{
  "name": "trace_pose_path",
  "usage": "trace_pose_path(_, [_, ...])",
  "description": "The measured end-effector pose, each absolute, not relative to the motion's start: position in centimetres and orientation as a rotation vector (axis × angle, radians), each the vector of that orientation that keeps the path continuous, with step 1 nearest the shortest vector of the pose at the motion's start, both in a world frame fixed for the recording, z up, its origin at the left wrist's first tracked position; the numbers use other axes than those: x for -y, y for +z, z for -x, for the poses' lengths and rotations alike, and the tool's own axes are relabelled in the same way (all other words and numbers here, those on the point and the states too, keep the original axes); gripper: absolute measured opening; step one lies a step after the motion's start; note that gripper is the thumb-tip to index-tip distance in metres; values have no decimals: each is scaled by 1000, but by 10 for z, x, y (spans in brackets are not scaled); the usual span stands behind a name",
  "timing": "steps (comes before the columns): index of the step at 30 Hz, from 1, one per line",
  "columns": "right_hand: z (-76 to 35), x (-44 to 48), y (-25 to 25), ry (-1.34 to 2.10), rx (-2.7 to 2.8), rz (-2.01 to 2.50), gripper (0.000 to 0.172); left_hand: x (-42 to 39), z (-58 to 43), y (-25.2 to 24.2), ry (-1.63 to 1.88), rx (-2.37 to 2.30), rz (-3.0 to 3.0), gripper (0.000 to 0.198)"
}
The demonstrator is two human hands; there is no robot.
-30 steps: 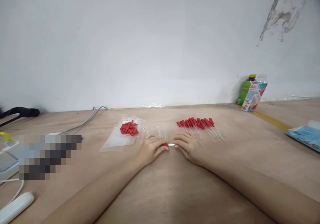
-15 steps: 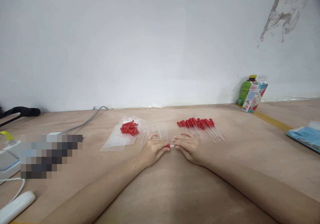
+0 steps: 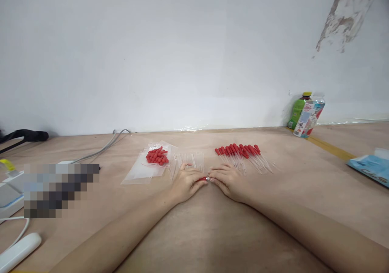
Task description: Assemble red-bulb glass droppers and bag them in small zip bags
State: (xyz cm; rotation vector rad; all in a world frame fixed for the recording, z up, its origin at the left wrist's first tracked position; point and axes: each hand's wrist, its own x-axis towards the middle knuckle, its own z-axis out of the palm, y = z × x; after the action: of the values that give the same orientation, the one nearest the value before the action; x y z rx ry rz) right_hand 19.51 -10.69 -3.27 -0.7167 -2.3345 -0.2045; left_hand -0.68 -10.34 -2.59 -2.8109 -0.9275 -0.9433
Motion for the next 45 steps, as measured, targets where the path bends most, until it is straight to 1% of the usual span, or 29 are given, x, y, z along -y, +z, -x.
trace_pose_path(2, [-198,109,-28,-328,2365,799,20,104,8,-26,-968,971,2769,18])
trace_pose_path(6, [-213,106,-18,-474,2305,1081,21,105,11,-23,-1045,1087,2731,28])
trace_pose_path(8, [-222,98,-14,-411,2182,1282,22,105,12,-23,-1032,1111,2791,29])
trace_pose_path(10, [-231,89,-10,-271,2043,1489,24,105,11,-23,-979,1122,2864,26])
trace_pose_path(13, [-236,77,-4,-111,1902,1743,31,103,10,-25,-914,1160,2913,25])
trace_pose_path(16, [-232,68,-1,-113,1846,1897,40,102,10,-25,-893,1186,2940,27])
trace_pose_path(18, [-227,61,-1,-114,1839,1962,41,102,10,-25,-893,1187,2952,27])
trace_pose_path(22, [-220,47,-6,-96,1831,2036,39,102,11,-25,-884,1196,2954,28])
trace_pose_path(28, [-211,49,-10,-187,1903,1958,44,101,11,-25,-871,1178,2955,28])
trace_pose_path(31, [-196,57,-11,-214,1976,1835,40,101,10,-25,-861,1154,2972,28])
trace_pose_path(34, [-176,60,-13,-217,2035,1842,35,102,9,-25,-866,1110,2949,28])
trace_pose_path(37, [-162,57,-14,-191,2056,1911,32,102,11,-24,-909,1128,2792,24])
trace_pose_path(40, [-158,56,-15,-185,2067,1923,28,97,18,-20,-921,1288,2527,20])
trace_pose_path(45, [-168,70,-19,-248,2098,1876,24,77,50,-8,-731,1626,2057,20])
